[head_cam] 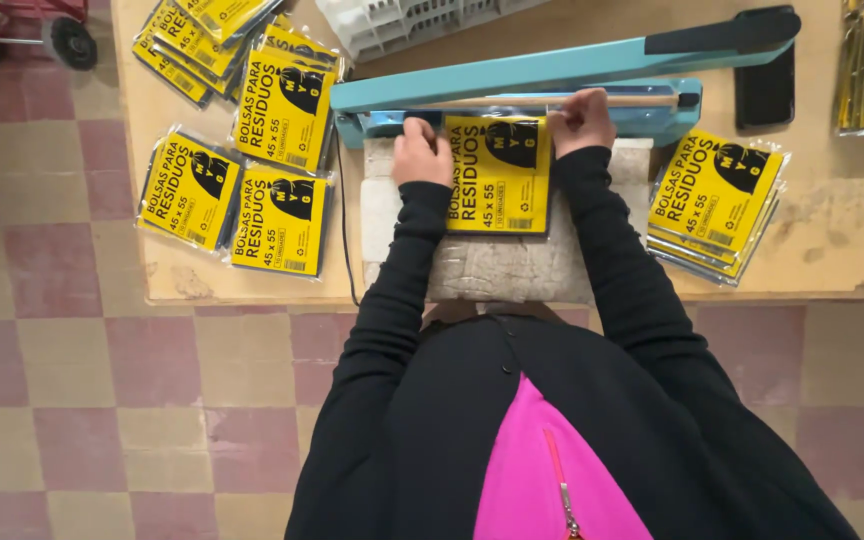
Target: Sealing stacks of plastic bags using a thermal heat sealer and organizing them into piles.
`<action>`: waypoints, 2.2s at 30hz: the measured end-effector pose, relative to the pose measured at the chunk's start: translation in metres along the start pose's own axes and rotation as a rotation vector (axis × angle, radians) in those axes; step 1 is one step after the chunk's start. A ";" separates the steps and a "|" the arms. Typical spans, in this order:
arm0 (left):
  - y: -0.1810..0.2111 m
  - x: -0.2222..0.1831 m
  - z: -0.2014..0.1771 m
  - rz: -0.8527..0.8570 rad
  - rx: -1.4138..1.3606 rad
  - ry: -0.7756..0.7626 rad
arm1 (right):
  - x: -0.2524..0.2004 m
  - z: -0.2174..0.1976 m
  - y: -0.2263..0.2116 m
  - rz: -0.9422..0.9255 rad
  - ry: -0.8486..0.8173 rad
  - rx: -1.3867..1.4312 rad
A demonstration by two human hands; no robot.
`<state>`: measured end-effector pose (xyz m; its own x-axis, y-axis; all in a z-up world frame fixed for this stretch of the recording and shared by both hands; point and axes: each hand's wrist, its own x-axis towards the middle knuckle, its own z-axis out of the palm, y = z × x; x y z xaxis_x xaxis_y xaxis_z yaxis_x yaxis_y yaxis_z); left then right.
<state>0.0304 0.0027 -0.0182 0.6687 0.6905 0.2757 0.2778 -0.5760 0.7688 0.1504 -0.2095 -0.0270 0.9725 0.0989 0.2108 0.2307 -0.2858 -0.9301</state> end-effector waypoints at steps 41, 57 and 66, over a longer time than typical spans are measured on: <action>-0.282 0.196 -0.101 0.197 0.750 0.179 | 0.089 0.031 -0.034 -0.458 -0.524 -0.784; -0.243 0.215 -0.125 0.033 0.299 -0.052 | 0.088 0.032 -0.044 -0.457 -0.483 -0.790; -0.107 0.169 -0.198 0.242 0.246 0.007 | 0.091 0.032 -0.056 -0.453 -0.494 -0.805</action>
<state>-0.0232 0.2673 0.0603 0.7313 0.5233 0.4374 0.2703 -0.8112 0.5185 0.2253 -0.1537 0.0349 0.7108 0.6813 0.1747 0.6991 -0.6572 -0.2816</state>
